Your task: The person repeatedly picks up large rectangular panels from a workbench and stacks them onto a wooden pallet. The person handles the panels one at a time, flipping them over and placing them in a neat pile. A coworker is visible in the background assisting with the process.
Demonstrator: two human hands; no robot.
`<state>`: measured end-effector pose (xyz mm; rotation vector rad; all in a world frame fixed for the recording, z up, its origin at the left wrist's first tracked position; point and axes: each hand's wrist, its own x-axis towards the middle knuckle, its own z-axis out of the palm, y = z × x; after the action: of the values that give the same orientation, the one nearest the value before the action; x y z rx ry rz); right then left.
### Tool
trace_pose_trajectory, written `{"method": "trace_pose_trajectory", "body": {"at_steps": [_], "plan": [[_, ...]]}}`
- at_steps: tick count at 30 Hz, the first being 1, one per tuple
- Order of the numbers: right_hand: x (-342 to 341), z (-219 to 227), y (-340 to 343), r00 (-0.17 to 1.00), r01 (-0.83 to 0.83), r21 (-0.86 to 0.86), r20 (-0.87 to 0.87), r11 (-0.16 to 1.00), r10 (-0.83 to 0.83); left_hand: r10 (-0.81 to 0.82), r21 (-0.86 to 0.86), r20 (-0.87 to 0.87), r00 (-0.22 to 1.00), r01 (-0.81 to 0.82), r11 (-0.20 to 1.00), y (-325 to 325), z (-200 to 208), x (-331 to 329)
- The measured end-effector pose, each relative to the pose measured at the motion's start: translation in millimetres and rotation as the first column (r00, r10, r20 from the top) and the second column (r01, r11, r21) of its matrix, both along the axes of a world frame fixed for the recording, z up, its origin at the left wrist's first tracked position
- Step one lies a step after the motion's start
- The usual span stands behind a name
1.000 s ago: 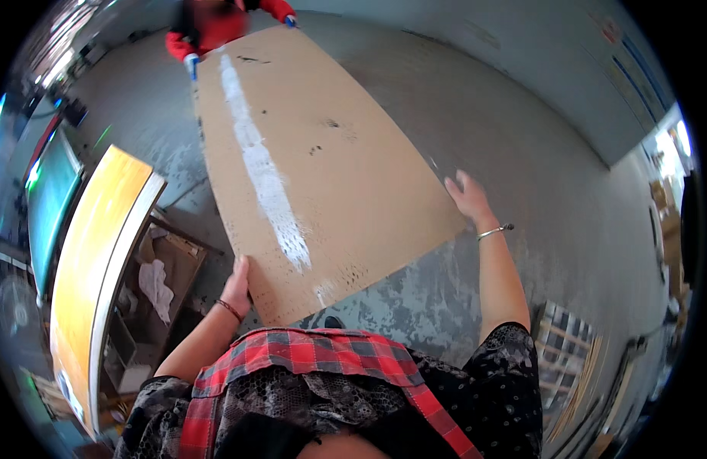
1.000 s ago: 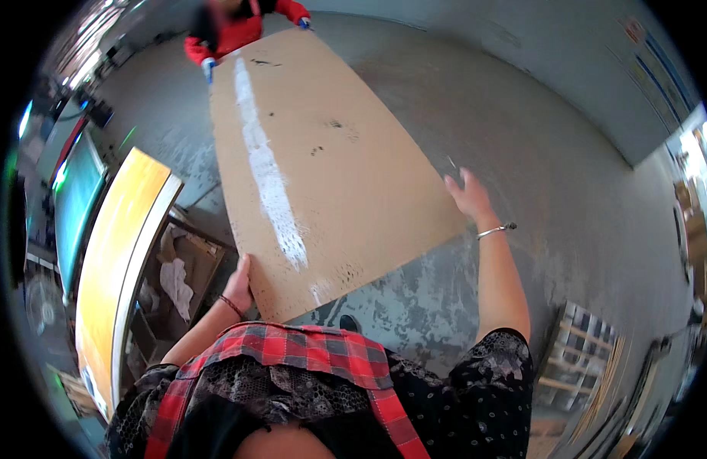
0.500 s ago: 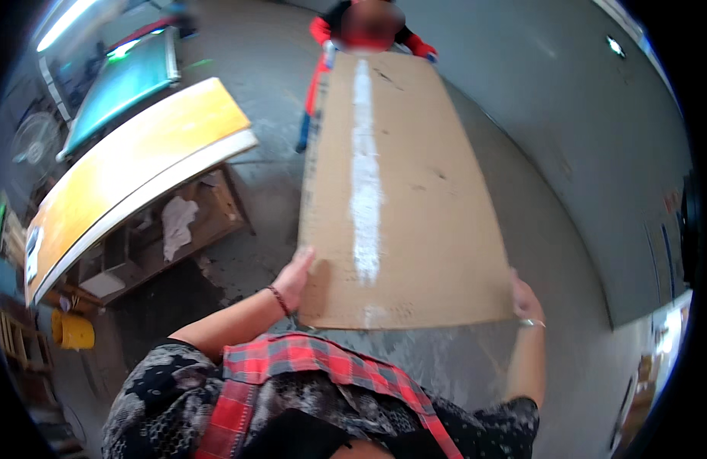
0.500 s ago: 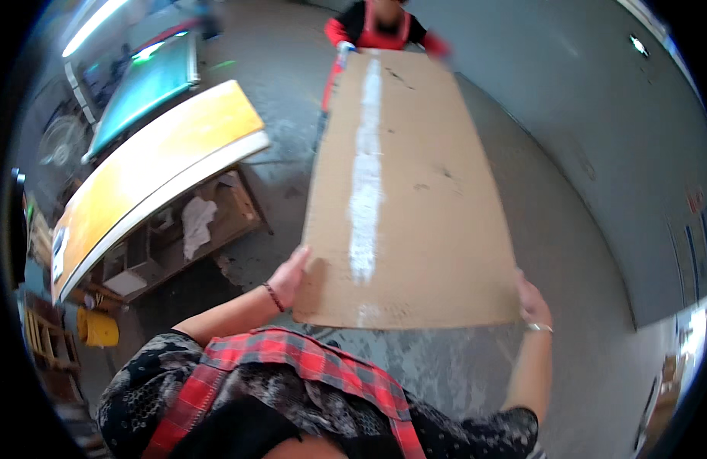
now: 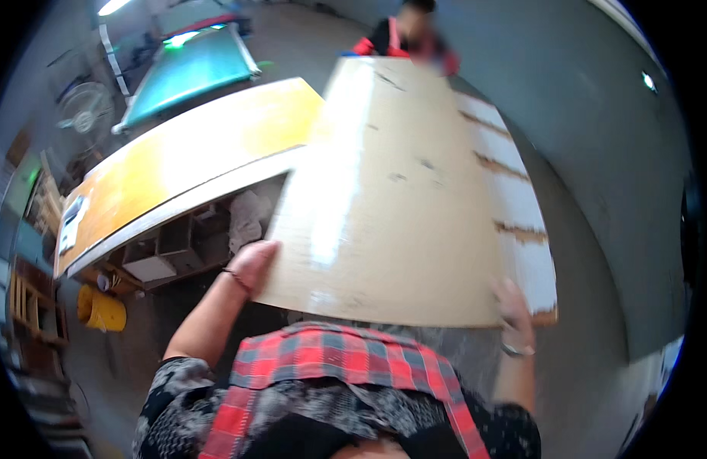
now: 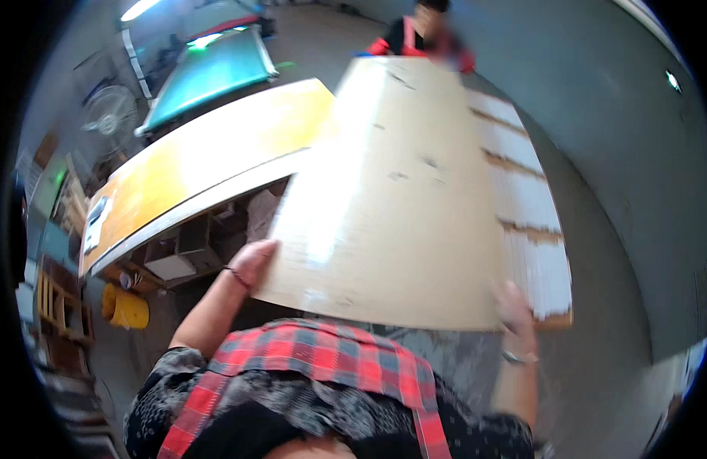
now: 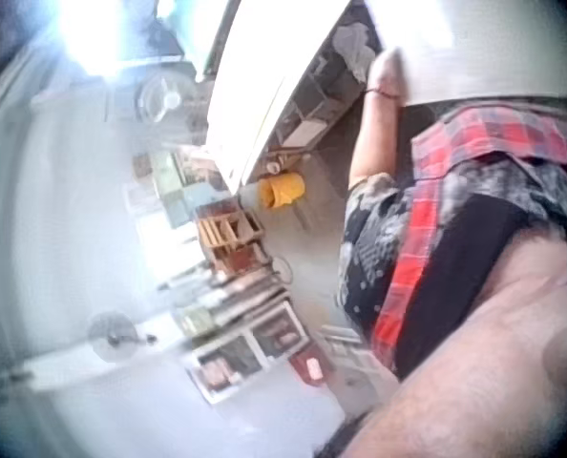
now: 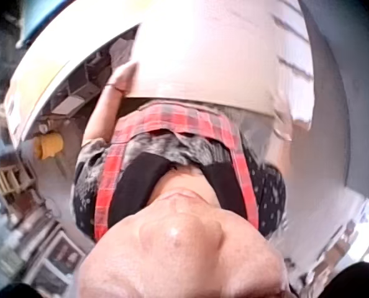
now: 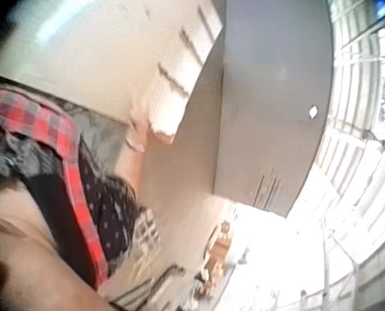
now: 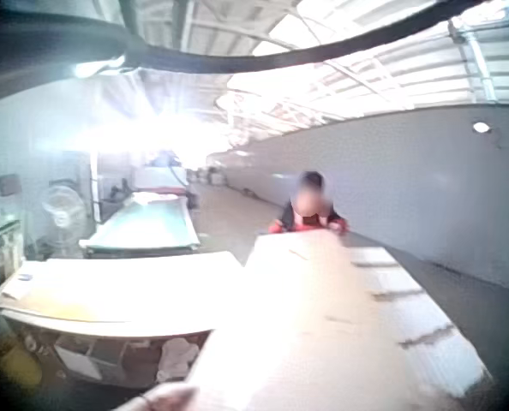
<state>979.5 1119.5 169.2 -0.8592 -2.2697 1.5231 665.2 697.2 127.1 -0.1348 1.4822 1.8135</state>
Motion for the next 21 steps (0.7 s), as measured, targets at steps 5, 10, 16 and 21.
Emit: {"method": "trace_pose_trajectory", "body": {"at_steps": [5,10,16,21], "plan": [[-103.7,-107.4,-125.0,0.993,-0.115,-0.029,-0.011,0.993,0.115,-0.067,0.021,-0.180,0.981,0.072,0.997,-160.0,-41.6,-78.6],[-154.3,-198.2,-237.8,0.997,0.036,-0.317,0.074,0.948,-0.013,0.118,-0.320,0.028,0.993,-0.102,0.942,-287.8,-128.1,-124.0],[-218.5,-261.3,-280.4,0.921,0.209,-0.290,0.379,0.934,-0.089,0.171,-0.291,0.194,0.966,-0.109,0.950,-323.1,-184.2,-173.8],[-248.3,-271.7,-300.8,0.931,0.256,-0.407,0.349,0.877,-0.109,0.131,-0.577,-0.085,0.988,-0.156,0.802,-329.8,-195.4,-215.2]]}}
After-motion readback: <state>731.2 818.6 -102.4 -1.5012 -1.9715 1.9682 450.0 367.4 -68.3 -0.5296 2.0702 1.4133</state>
